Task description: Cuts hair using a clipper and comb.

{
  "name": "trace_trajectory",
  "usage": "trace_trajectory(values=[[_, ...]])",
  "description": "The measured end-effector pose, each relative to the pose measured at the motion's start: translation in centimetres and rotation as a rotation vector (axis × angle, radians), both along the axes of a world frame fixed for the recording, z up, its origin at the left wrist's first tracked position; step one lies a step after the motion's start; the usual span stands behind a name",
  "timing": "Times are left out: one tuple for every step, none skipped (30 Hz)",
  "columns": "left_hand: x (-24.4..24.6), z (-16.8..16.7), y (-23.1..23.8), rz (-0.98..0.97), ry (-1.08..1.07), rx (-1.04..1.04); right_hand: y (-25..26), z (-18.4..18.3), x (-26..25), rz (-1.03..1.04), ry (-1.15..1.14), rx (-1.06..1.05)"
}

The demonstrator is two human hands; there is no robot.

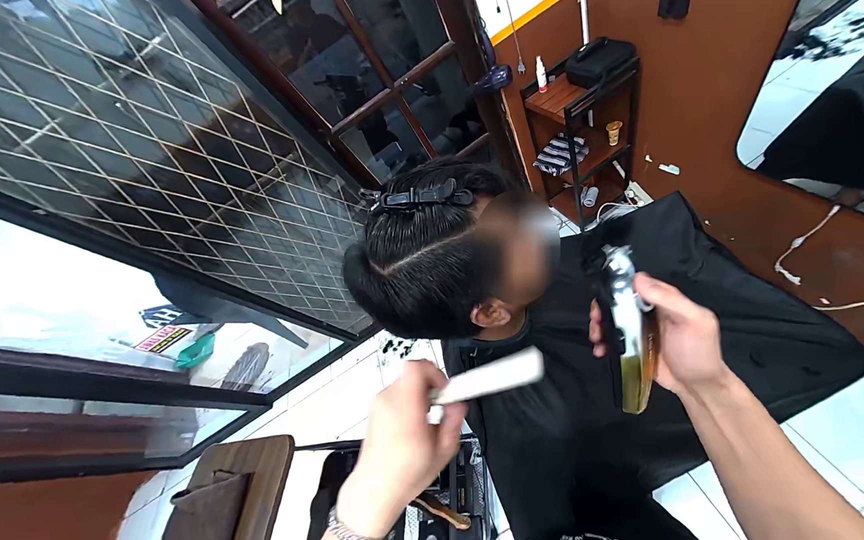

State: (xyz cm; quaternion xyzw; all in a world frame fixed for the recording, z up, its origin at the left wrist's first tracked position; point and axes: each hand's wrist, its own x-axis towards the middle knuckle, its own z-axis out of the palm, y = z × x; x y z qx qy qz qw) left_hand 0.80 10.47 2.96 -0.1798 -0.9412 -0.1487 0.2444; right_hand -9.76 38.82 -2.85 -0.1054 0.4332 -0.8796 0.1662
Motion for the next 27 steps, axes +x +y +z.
trace_trajectory(values=[[-0.5,-0.7,0.7,-0.015,0.021,-0.157,0.1,0.0,0.0,-0.015,0.004,-0.063],[-1.2,-1.3,1.1,-0.013,0.030,-0.301,0.1,0.1,0.0,0.006,0.016,-0.086],[-1.8,-1.9,1.1,0.019,0.025,-0.427,0.1,0.4,0.2,0.061,0.026,-0.067],[-2.2,-2.4,1.0,0.062,0.017,-0.514,-0.1,0.7,0.5,0.145,0.032,-0.011],[-2.5,-2.7,0.7,0.103,0.007,-0.566,-0.5,1.1,0.7,0.231,0.034,0.062],[-2.6,-2.9,0.3,0.139,0.000,-0.592,-1.1,1.4,0.9,0.307,0.031,0.135],[-2.7,-3.1,-0.1,0.170,0.002,-0.607,-1.8,1.6,0.9,0.384,0.036,0.202],[-2.6,-3.2,-0.5,0.192,0.007,-0.620,-2.4,1.7,0.7,0.451,0.041,0.253],[-2.5,-3.3,-0.7,0.205,0.012,-0.628,-3.1,1.6,0.5,0.495,0.039,0.300],[-2.5,-3.4,-0.9,0.216,0.011,-0.633,-3.6,1.6,0.2,0.517,0.031,0.342],[-2.5,-3.5,-1.0,0.228,0.005,-0.639,-3.9,1.6,-0.1,0.524,0.015,0.371],[-2.4,-3.6,-1.0,0.240,-0.005,-0.644,-4.2,1.6,-0.3,0.524,0.000,0.386],[-2.5,-3.7,-1.0,0.251,-0.012,-0.641,-4.4,1.7,-0.5,0.522,-0.008,0.393],[-2.5,-3.8,-1.0,0.258,-0.014,-0.635,-4.5,1.9,-0.6,0.520,-0.012,0.395],[-2.6,-3.9,-1.0,0.260,-0.016,-0.628,-4.6,2.0,-0.8,0.516,-0.010,0.396],[-2.6,-4.0,-0.9,0.261,-0.017,-0.623,-4.7,2.3,-0.9,0.510,-0.004,0.400],[-2.7,-4.1,-0.9,0.264,-0.017,-0.621,-4.8,2.5,-1.0,0.503,0.001,0.404],[-2.7,-4.2,-0.8,0.266,-0.016,-0.619,-4.8,2.8,-1.2,0.495,0.005,0.400],[-2.7,-4.2,-0.8,0.266,-0.014,-0.617,-4.9,3.0,-1.3,0.488,0.011,0.390],[-2.7,-4.2,-0.8,0.268,-0.013,-0.615,-5.1,3.2,-1.4,0.480,0.019,0.373],[-2.6,-4.3,-0.8,0.269,-0.017,-0.613,-5.3,3.3,-1.5,0.469,0.027,0.350],[-2.6,-4.3,-0.8,0.271,-0.022,-0.612,-5.5,3.4,-1.6,0.453,0.038,0.319],[-2.6,-4.3,-0.8,0.270,-0.022,-0.607,-5.7,3.4,-1.7,0.432,0.065,0.284],[-2.6,-4.3,-0.8,0.267,-0.019,-0.603,-5.9,3.3,-1.7,0.403,0.113,0.250],[-2.6,-4.4,-0.8,0.265,-0.014,-0.597,-6.1,3.2,-1.8,0.371,0.180,0.234],[-2.6,-4.4,-0.8,0.266,-0.010,-0.595,-6.0,2.9,-1.7,0.350,0.257,0.246],[-2.6,-4.4,-0.8,0.269,-0.005,-0.595,-5.8,2.5,-1.7,0.344,0.314,0.286]])
